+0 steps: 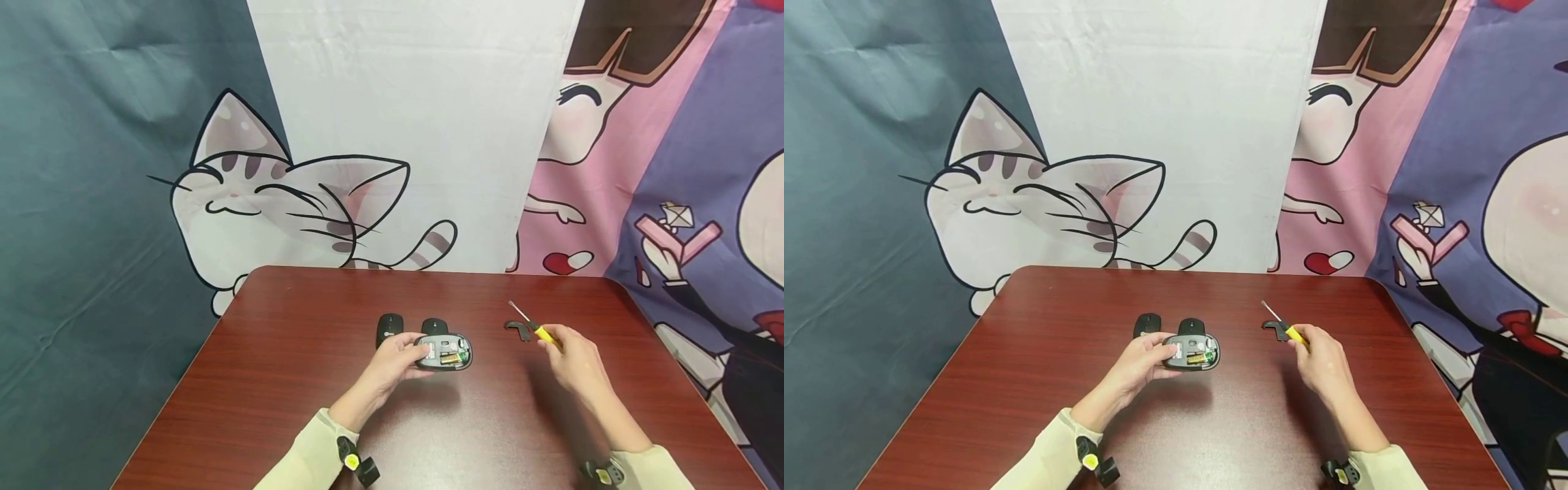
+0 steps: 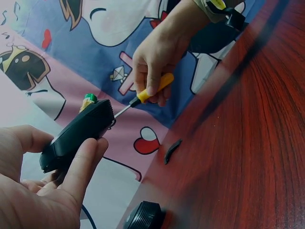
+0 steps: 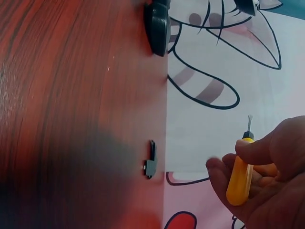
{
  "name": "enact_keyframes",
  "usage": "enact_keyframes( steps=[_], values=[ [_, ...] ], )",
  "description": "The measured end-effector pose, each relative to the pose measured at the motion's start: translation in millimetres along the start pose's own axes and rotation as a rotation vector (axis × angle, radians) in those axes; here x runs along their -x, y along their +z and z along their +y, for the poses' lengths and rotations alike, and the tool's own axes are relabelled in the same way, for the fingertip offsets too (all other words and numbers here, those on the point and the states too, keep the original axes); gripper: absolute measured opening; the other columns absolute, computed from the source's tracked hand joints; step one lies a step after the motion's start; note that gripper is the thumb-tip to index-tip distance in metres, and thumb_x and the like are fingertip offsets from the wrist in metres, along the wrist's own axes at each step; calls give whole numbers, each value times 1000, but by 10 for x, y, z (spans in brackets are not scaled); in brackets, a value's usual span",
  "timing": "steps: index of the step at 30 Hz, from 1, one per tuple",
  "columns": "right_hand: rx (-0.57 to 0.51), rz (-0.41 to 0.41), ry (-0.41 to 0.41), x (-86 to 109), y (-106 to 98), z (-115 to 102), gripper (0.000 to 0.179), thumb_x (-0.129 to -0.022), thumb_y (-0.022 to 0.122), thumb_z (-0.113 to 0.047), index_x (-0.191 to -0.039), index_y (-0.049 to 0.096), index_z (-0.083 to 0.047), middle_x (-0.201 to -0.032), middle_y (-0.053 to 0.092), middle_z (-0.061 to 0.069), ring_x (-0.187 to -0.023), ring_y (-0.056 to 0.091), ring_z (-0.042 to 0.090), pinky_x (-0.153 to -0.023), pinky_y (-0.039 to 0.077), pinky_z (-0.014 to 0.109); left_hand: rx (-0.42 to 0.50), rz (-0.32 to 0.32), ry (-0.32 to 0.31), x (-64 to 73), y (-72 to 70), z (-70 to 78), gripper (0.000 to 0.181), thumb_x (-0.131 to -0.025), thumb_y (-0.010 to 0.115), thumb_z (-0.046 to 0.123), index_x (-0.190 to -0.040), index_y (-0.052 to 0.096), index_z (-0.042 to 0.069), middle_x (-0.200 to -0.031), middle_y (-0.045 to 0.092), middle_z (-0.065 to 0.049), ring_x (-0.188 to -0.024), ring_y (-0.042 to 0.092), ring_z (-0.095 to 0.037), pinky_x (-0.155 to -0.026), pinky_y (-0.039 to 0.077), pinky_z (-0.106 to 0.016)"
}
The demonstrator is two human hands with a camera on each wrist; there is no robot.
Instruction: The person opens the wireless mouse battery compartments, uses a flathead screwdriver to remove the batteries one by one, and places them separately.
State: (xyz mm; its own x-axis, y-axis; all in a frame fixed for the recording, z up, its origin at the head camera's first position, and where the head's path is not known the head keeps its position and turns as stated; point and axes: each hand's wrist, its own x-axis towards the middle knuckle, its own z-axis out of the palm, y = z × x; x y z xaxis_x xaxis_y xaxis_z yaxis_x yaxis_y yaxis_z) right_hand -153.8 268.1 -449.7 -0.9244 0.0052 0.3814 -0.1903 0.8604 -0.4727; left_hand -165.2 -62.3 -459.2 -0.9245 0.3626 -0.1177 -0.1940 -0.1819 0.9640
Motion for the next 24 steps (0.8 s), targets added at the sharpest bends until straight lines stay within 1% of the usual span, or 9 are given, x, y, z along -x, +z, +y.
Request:
enact_keyframes(
  steps=[2,5,9,12,18,24],
  values=[
    [21,26,4,3,-1,27,23,-88,73,-5,-110,69,3,-92,71,19,-85,65,40,-73,54,59,1,3,-4,7,3,2,41,-94,60,5,-129,54,-15,-115,69,-24,-93,71,-22,-82,64,-36],
    [52,27,37,12,-20,64,23,-89,73,-8,-110,70,2,-89,72,20,-82,63,41,-67,52,57,2,4,-8,17,7,4,41,-94,60,5,-129,54,-15,-114,69,-23,-93,71,-22,-82,65,-36],
    [73,-25,105,1,-48,107,27,-93,69,-14,-114,68,3,-95,73,23,-85,64,45,-67,52,58,-1,1,-5,22,4,4,41,-94,60,5,-129,54,-15,-114,69,-23,-94,71,-22,-82,65,-37],
    [92,-63,142,-12,-53,142,28,-95,66,-17,-113,68,4,-96,73,23,-88,65,48,-68,53,60,-1,-2,-6,24,4,4,41,-94,61,5,-129,54,-15,-113,69,-23,-94,71,-22,-82,65,-37],
    [145,-126,169,-11,-34,253,27,-93,65,-17,-106,69,6,-96,71,27,-88,63,54,-68,52,62,0,-4,-12,29,7,-5,42,-94,61,6,-129,54,-16,-113,69,-23,-94,71,-22,-82,64,-37],
    [167,-202,208,-17,-6,366,29,-92,65,-20,-108,71,4,-100,70,29,-90,63,53,-69,52,61,-18,-11,-25,45,9,-12,41,-94,62,7,-129,54,-15,-112,69,-23,-93,72,-22,-89,61,-47]
  ],
)
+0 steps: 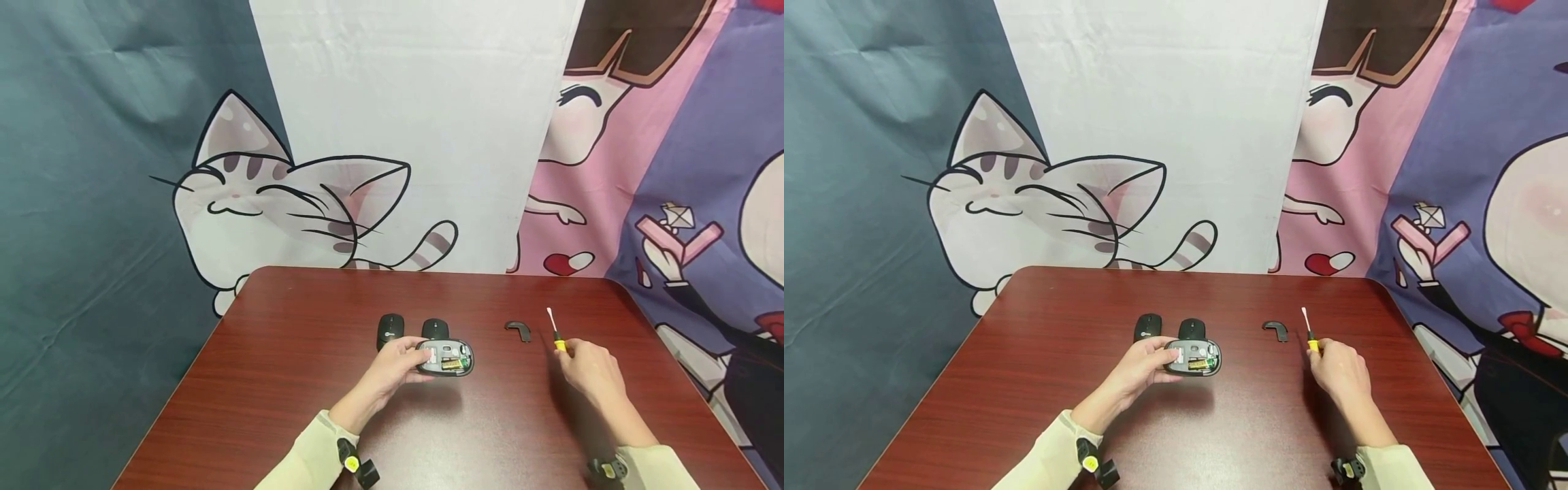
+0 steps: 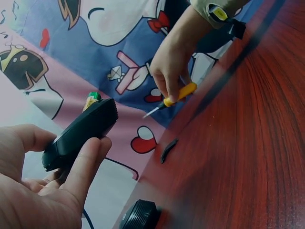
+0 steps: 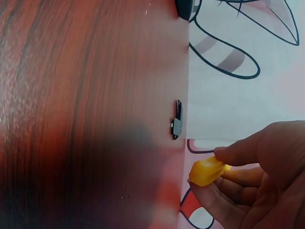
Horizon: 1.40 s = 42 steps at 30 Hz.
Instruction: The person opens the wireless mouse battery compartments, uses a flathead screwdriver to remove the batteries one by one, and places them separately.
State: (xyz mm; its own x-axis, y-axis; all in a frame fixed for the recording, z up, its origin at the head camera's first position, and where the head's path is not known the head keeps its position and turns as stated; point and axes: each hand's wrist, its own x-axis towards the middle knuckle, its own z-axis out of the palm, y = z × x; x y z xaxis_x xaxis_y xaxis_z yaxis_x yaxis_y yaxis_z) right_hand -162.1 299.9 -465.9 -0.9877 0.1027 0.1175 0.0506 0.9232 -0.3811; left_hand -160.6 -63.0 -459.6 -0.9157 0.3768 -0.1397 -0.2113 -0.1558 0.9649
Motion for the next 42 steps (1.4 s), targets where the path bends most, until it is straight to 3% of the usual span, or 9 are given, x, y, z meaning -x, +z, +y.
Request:
enact_keyframes(
  steps=[16,22,31,42],
  values=[
    [66,-164,35,-79,31,139,26,-93,63,-20,-102,69,3,-80,63,17,-71,54,31,-57,43,40,-15,-13,-9,0,-1,-27,39,-94,62,7,-127,56,-13,-111,71,-22,-91,72,-22,-83,64,-41],
    [62,-178,47,-73,26,161,23,-93,62,-19,-99,69,2,-80,62,17,-70,53,32,-56,44,41,-5,-17,-9,-1,8,-34,38,-94,61,5,-126,56,-14,-109,71,-21,-90,72,-20,-82,65,-39],
    [75,-209,68,-59,31,248,23,-93,65,-19,-98,67,4,-80,62,19,-71,55,33,-58,47,45,-19,-32,-13,17,-1,-32,39,-94,61,6,-128,55,-15,-112,71,-22,-90,72,-20,-90,61,-49],
    [98,-248,93,-41,16,306,22,-93,66,-19,-98,66,3,-85,63,24,-76,60,41,-60,51,53,-11,-20,-15,32,10,-66,38,-94,61,5,-126,57,-14,-110,71,-21,-88,72,-20,-82,65,-41]
  ],
)
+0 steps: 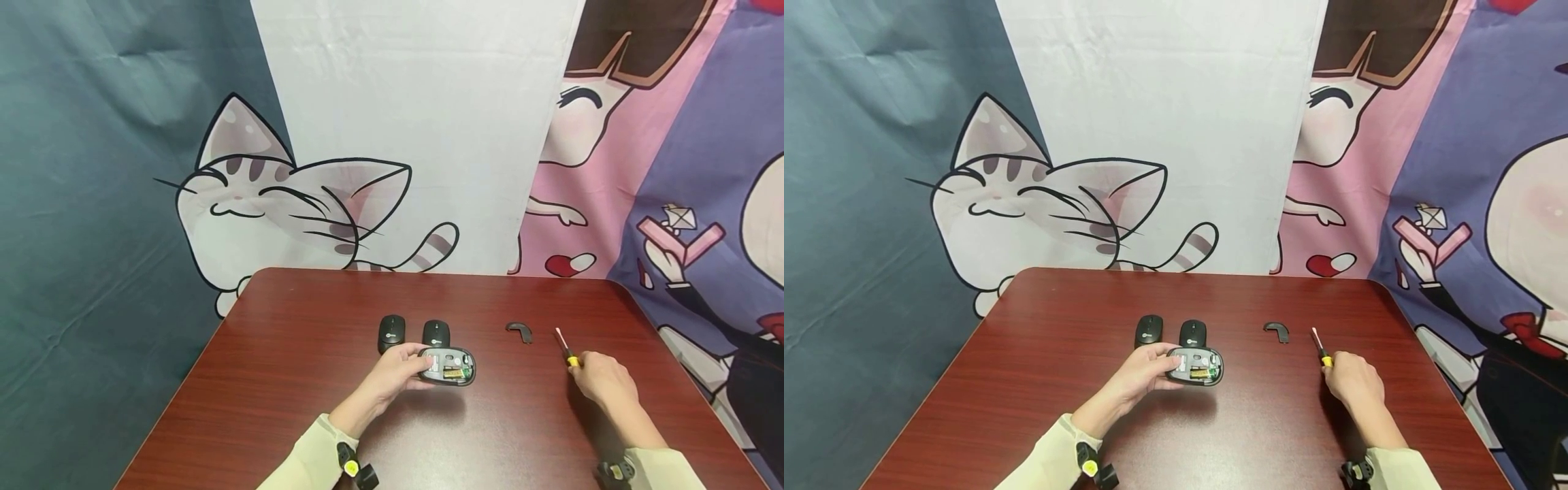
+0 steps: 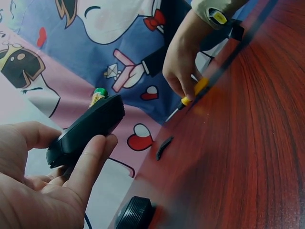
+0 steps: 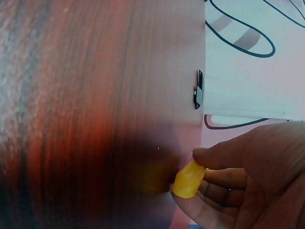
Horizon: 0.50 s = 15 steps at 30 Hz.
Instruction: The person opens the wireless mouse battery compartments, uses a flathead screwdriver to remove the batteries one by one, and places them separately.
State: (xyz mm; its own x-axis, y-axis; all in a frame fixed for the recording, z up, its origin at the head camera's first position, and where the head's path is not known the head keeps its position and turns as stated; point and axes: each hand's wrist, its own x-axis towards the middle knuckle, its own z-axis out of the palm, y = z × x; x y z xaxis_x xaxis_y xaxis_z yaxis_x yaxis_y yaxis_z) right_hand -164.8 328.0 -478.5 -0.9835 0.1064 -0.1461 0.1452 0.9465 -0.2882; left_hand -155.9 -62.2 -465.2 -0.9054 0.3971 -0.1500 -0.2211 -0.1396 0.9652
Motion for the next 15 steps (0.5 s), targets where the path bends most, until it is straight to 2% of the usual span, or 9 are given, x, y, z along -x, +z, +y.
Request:
enact_keyframes(
  steps=[2,9,15],
  values=[
    [4,5,-2,2,2,4,22,-92,66,-19,-97,67,2,-87,64,25,-77,61,43,-61,51,55,-1,-3,-1,4,2,-5,38,-94,62,5,-126,57,-14,-110,71,-21,-88,72,-20,-83,65,-42],
    [9,4,12,-14,-4,6,21,-91,67,-20,-96,68,1,-87,65,22,-76,61,40,-58,51,50,-8,-8,-4,10,10,-7,37,-95,62,6,-126,57,-13,-112,71,-22,-90,72,-21,-88,62,-49],
    [7,-6,21,-25,10,9,23,-91,68,-21,-98,67,1,-88,65,22,-77,61,40,-58,51,50,-9,-9,-5,3,13,-13,37,-95,62,6,-126,57,-13,-112,71,-22,-91,72,-22,-88,62,-48]
  ],
)
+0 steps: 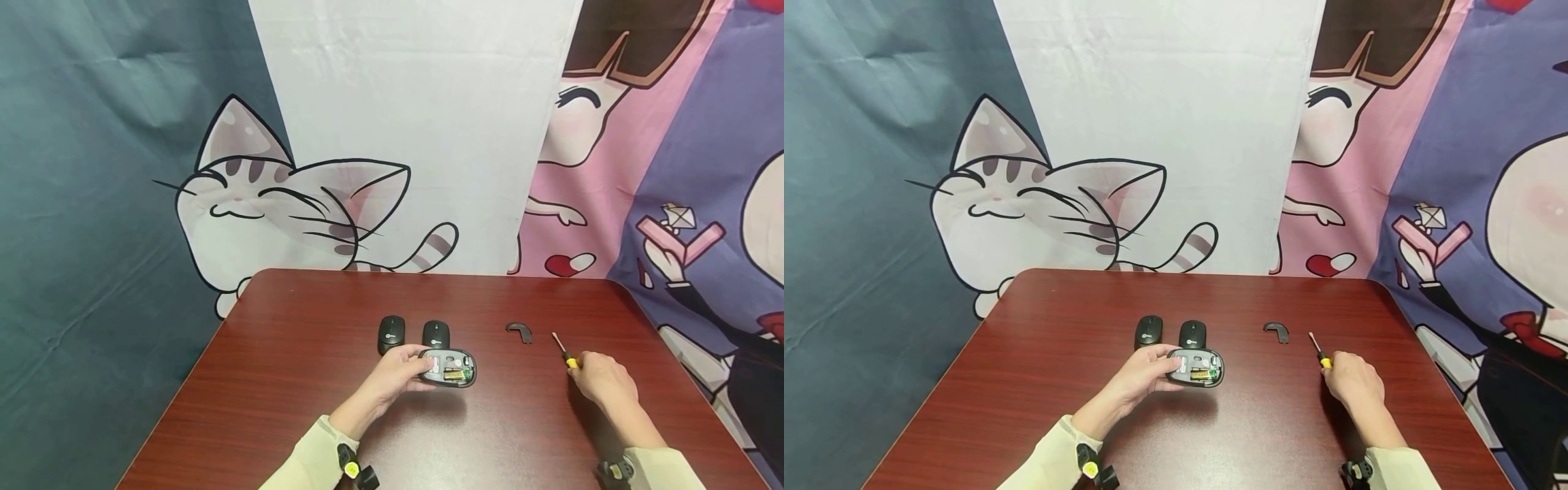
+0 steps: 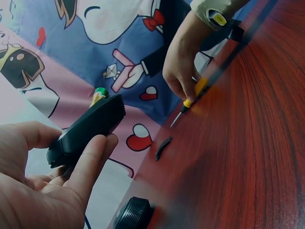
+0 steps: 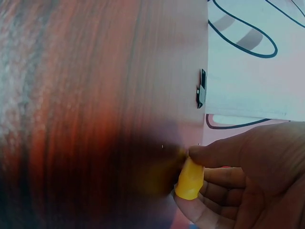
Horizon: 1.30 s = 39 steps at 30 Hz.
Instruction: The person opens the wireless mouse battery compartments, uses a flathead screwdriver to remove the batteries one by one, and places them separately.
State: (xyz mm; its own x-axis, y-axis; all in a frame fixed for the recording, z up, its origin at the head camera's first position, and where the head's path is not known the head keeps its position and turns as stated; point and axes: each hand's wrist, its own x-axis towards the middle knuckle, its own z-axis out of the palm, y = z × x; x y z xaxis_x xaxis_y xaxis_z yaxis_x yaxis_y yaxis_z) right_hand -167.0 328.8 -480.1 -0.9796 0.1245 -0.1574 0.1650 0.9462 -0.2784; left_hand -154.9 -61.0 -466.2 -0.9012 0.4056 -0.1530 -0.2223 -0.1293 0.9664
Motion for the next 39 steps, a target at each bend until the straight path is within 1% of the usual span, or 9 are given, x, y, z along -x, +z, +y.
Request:
enact_keyframes(
  steps=[10,13,16,20,23,27,30,33,39],
  values=[
    [-5,-44,8,0,-27,-10,27,-92,68,-29,-96,68,-1,-82,60,17,-75,55,34,-56,47,44,5,0,4,-17,1,-7,37,-95,61,5,-126,57,-14,-111,71,-22,-90,72,-21,-86,63,-45],
    [-4,-36,2,12,-46,-19,28,-92,66,-31,-92,67,-3,-80,58,16,-74,55,36,-56,47,46,5,3,7,-25,0,-8,37,-94,61,5,-125,57,-14,-110,71,-21,-89,72,-20,-84,64,-43],
    [0,32,-24,40,-69,-54,30,-91,65,-31,-95,67,-1,-84,61,20,-77,59,42,-58,51,54,5,5,7,-30,-1,-8,37,-94,61,6,-126,57,-14,-110,71,-21,-89,72,-20,-82,65,-41],
    [-25,171,-90,109,-91,-164,32,-90,66,-27,-106,69,0,-96,66,25,-88,61,50,-66,53,62,5,9,6,-32,0,0,38,-94,61,6,-126,56,-14,-110,72,-22,-89,72,-20,-83,65,-41],
    [-75,248,-150,172,-101,-279,32,-91,68,-26,-111,70,-2,-101,67,23,-93,62,48,-72,54,63,5,12,4,-30,3,12,38,-94,62,7,-126,56,-14,-109,72,-21,-88,72,-19,-85,64,-44],
    [-139,321,-226,247,-131,-428,27,-91,71,-25,-110,72,-6,-100,68,17,-93,65,39,-74,53,59,9,12,4,-27,6,35,38,-94,62,7,-127,57,-13,-110,72,-21,-89,72,-20,-85,63,-45],
    [-170,346,-263,305,-166,-525,25,-92,72,-25,-110,72,-8,-100,69,14,-92,66,34,-75,53,56,19,11,9,-26,9,48,38,-94,62,6,-127,56,-14,-111,71,-22,-90,72,-21,-84,64,-43],
    [-194,344,-285,359,-203,-617,24,-92,73,-24,-111,72,-10,-102,69,12,-92,67,32,-75,53,55,29,10,11,-26,9,54,38,-94,61,5,-127,56,-14,-111,71,-23,-90,72,-22,-83,64,-40],
    [-250,342,-321,449,-264,-789,20,-92,74,-23,-110,73,-15,-97,69,4,-88,67,24,-72,52,43,21,14,5,-20,3,65,39,-95,61,6,-128,55,-14,-112,70,-23,-91,73,-22,-82,64,-38]
  ],
)
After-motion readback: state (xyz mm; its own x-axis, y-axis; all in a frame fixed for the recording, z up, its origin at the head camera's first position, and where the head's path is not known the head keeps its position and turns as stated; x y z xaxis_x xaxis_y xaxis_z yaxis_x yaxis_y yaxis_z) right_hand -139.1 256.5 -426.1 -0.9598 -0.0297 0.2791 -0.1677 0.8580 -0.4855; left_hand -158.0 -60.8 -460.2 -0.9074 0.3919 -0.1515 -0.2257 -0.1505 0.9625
